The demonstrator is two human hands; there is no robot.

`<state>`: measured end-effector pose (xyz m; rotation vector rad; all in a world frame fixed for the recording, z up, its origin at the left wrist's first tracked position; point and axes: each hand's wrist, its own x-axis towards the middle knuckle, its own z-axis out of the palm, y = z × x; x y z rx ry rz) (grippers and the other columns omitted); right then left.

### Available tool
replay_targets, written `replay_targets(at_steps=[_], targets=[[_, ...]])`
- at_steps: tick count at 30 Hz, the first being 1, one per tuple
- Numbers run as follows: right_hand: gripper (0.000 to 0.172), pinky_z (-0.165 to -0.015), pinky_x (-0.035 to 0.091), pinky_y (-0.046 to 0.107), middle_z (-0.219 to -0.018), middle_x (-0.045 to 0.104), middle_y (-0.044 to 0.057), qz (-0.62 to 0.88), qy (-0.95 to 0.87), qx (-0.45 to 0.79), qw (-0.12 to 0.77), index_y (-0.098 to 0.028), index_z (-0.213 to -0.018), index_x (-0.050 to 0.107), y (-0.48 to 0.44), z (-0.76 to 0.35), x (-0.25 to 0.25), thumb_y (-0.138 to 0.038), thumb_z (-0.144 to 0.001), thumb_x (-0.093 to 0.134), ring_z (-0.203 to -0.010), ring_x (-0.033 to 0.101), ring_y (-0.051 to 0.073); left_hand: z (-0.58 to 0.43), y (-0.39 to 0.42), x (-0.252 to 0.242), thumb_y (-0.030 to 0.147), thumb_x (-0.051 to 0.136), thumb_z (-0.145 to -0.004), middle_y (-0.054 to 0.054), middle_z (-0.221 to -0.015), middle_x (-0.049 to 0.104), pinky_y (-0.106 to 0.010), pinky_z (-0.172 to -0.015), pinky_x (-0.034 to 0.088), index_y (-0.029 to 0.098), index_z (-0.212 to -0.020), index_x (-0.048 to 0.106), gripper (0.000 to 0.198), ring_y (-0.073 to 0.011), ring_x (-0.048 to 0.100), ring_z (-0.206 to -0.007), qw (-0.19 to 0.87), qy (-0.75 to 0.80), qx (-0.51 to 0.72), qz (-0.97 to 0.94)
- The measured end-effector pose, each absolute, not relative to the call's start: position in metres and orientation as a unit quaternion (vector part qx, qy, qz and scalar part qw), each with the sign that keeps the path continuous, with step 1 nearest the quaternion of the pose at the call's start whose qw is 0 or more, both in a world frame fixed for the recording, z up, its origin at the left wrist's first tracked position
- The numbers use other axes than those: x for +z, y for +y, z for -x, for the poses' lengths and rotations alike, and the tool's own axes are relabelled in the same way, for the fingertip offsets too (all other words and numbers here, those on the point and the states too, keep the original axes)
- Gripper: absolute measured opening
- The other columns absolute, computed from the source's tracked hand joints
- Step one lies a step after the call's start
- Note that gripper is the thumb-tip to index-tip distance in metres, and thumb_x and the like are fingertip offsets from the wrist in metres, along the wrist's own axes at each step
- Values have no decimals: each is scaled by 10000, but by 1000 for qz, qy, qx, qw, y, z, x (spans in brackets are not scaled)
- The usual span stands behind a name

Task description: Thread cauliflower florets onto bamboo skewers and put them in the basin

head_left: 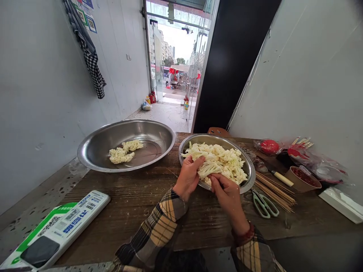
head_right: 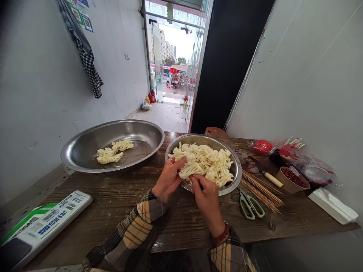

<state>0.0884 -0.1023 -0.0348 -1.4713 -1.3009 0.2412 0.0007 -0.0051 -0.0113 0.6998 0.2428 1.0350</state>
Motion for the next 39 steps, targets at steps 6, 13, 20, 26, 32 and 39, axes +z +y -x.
replay_targets(at_steps=[6, 13, 20, 26, 32, 39], targets=[[293, -507, 373, 237, -503, 502, -40, 633, -531, 79, 557, -186, -660, 621, -104, -83, -31, -321, -886, 493, -485, 464, 120, -4, -12, -13, 230, 747, -686, -82, -944, 721, -340, -813, 524, 136, -1003, 650, 345, -212, 680, -861, 810, 100, 458, -352], [274, -509, 386, 231, -507, 528, -37, 631, -531, 89, 559, -191, -682, 637, -104, -86, -28, -320, -883, 501, -496, 493, 125, 1, -8, -5, 239, 766, -664, -61, -911, 715, -311, -794, 516, 142, -952, 642, 328, -189, 673, -836, 802, 117, 470, -349], [257, -554, 407, 257, -565, 603, -3, 631, -563, 54, 531, -195, -779, 678, -101, -84, -38, -310, -892, 478, -556, 550, 156, 8, 6, -4, 268, 738, -689, -12, -750, 701, -279, -758, 507, 143, -867, 652, 233, -148, 663, -711, 778, 165, 501, -342], [252, -593, 407, 258, -641, 633, 15, 639, -553, 46, 533, -190, -789, 657, -102, -82, -34, -269, -910, 450, -612, 570, 161, 3, 4, -6, 269, 725, -707, -39, -778, 716, -311, -804, 513, 135, -864, 655, 218, -188, 678, -807, 770, 175, 491, -369], [233, -598, 402, 252, -689, 644, 18, 623, -552, 63, 550, -189, -798, 642, -105, -85, -32, -246, -913, 448, -633, 569, 156, 0, 1, -6, 271, 727, -707, -46, -808, 719, -318, -819, 516, 142, -896, 660, 238, -201, 678, -850, 764, 188, 488, -379], [237, -589, 394, 246, -678, 643, 19, 614, -547, 75, 564, -180, -762, 641, -104, -86, -33, -248, -905, 464, -617, 559, 150, -2, -2, -8, 257, 712, -724, -34, -870, 712, -285, -795, 513, 159, -946, 648, 251, -174, 667, -837, 762, 177, 487, -388]])
